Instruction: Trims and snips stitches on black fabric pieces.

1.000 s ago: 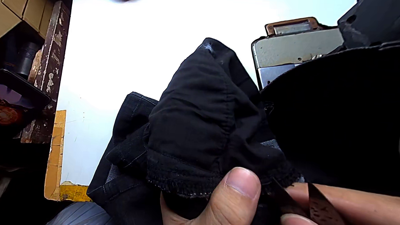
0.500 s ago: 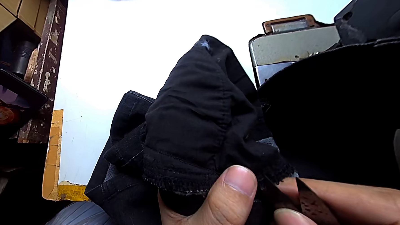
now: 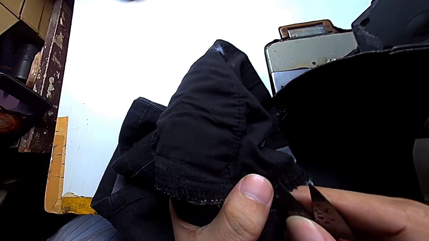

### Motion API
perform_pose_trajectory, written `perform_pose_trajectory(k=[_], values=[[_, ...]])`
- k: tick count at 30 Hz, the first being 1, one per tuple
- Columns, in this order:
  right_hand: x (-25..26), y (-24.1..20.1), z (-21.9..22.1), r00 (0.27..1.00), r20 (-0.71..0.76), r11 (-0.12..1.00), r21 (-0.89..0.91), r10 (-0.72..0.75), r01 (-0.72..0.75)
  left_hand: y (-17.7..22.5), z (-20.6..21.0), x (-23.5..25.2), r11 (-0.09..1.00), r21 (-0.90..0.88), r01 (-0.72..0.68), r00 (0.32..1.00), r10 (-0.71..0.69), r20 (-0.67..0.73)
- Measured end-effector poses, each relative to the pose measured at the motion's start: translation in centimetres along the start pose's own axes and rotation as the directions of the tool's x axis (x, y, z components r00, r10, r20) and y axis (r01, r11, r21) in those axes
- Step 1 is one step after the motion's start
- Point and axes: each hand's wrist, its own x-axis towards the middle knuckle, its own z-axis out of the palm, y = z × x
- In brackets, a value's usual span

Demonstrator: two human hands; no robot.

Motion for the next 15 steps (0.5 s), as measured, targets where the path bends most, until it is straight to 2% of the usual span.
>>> perform_pose_trajectory(k=[7,15], values=[[-0.2,0.3,1.1,0.995,-0.084,0.999,-0.012,-0.046,0.045,0.7,0.3,0.4,1.000,0.014,0.006,1.000,-0.006,-0.025],[-0.5,1.1,1.3,0.987,-0.104,0.992,0.012,-0.123,0.125,0.6,0.2,0.3,0.999,-0.040,0.011,0.999,-0.009,0.040]])
